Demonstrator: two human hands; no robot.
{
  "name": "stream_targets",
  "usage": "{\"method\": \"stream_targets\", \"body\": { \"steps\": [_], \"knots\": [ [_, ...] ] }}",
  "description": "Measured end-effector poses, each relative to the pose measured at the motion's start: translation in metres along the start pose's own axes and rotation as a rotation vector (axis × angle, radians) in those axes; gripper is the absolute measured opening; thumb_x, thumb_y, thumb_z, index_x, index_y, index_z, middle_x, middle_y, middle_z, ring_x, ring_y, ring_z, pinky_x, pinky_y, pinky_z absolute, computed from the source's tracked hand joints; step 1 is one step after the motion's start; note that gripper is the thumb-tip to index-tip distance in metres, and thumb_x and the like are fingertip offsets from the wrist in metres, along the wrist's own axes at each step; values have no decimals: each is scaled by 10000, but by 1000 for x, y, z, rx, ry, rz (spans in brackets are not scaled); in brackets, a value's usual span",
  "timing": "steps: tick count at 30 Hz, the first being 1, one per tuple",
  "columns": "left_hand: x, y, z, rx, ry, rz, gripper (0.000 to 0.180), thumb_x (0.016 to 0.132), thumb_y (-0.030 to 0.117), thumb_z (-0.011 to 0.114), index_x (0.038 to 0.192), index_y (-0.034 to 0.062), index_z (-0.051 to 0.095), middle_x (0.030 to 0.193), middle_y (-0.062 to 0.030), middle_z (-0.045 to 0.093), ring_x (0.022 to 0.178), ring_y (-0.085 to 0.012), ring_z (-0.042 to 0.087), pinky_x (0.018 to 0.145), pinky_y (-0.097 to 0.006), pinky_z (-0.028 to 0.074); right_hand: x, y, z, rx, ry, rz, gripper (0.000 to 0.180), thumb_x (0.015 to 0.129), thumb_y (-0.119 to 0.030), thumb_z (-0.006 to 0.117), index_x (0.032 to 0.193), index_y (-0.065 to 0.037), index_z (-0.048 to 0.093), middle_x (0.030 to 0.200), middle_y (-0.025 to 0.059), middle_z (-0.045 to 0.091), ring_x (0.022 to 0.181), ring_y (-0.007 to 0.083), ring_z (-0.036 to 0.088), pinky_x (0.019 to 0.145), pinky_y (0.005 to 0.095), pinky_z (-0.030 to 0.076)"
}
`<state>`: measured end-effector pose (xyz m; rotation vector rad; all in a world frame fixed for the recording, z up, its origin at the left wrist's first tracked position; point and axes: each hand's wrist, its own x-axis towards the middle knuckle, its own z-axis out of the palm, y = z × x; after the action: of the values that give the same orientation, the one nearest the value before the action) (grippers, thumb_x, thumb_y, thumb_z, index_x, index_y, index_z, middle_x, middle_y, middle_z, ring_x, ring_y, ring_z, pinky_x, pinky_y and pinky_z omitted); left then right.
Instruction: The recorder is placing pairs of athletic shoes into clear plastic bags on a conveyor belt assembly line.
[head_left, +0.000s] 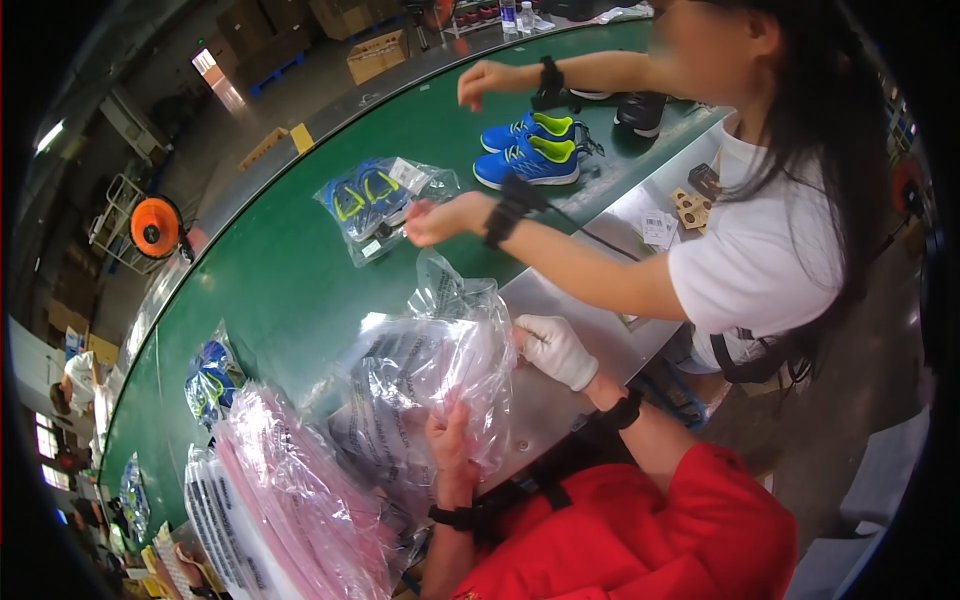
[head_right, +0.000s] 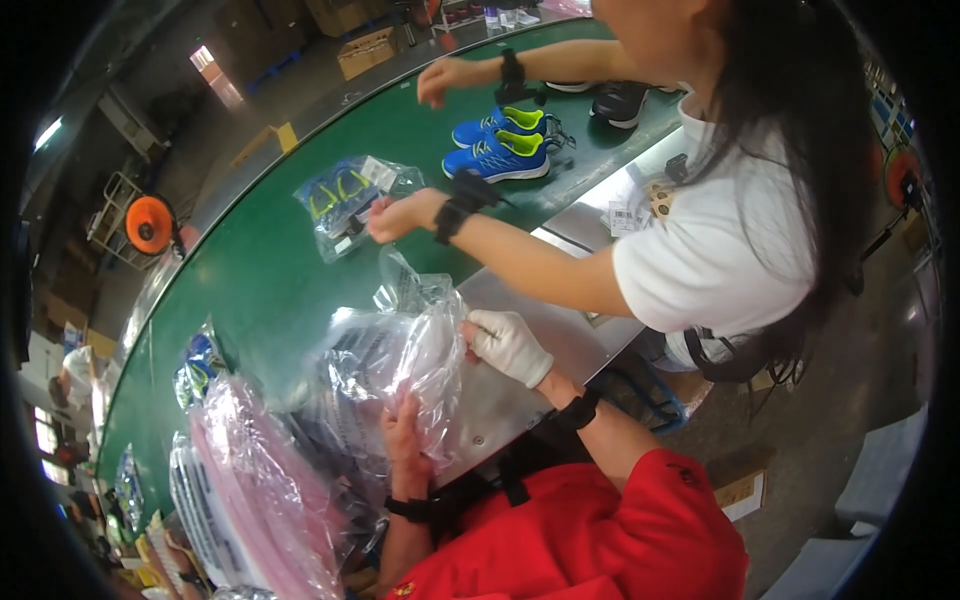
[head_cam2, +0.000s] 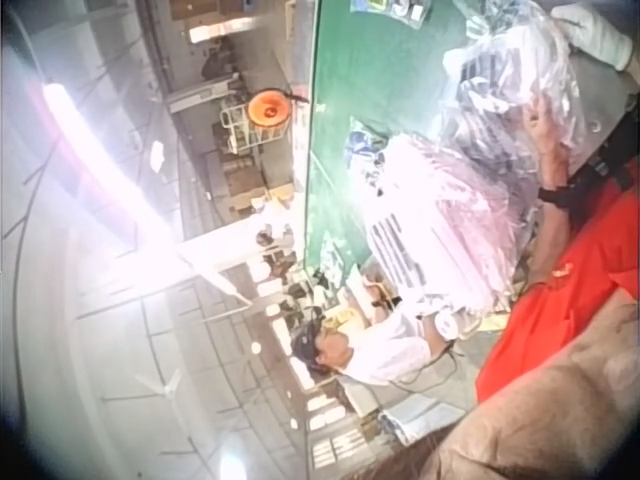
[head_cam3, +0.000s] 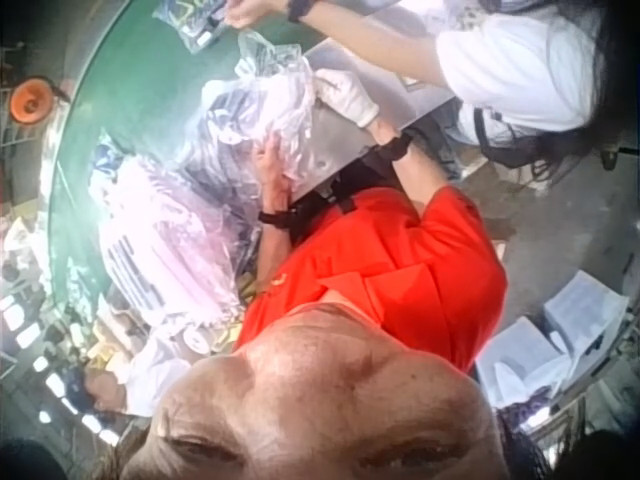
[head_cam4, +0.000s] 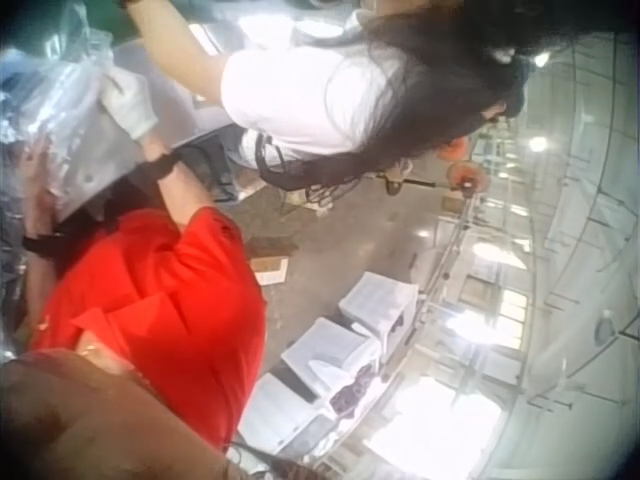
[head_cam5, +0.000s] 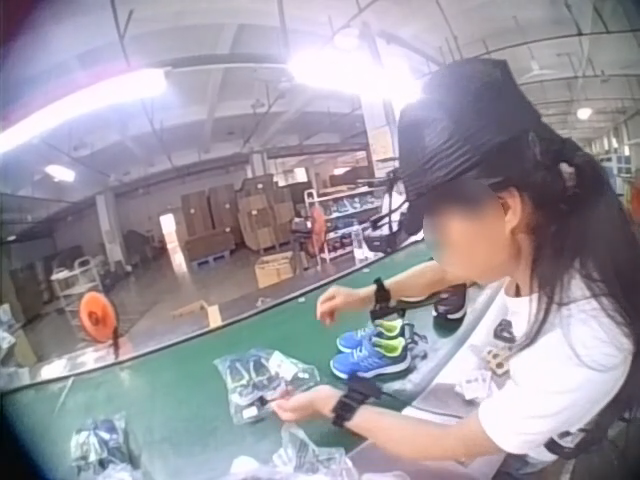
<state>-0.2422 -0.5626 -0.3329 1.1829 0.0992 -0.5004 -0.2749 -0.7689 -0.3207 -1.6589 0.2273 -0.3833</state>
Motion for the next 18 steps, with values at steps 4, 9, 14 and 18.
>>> {"method": "stream_targets", "body": {
  "steps": [4,9,14,18],
  "knots": [
    [0,1,3,8,19,14,179,877,96,612,1048,46,628,871,17,621,729,-63,558,636,-207,447,-1,-5,-2,25,-15,37,237,928,-183,522,832,13,614,640,36,586,595,99,557,568,257,447],
    [-2,4,5,8,23,3,178,880,96,605,1051,49,628,869,20,616,726,-63,554,642,-206,445,-2,-5,-3,19,-20,56,245,933,-194,518,849,13,618,656,27,586,612,93,548,582,250,446],
    [0,2,4,16,19,12,170,879,101,607,1040,50,629,873,19,617,737,-64,556,653,-214,448,-2,-4,-2,55,-31,54,247,935,-199,518,855,13,619,659,30,583,618,90,541,584,249,442],
    [-1,1,3,5,5,8,170,876,100,610,1037,50,628,873,19,617,741,-65,556,660,-217,449,-2,0,-2,70,-28,54,245,935,-198,519,858,13,618,658,31,581,616,91,540,584,250,441]
  ]
}}
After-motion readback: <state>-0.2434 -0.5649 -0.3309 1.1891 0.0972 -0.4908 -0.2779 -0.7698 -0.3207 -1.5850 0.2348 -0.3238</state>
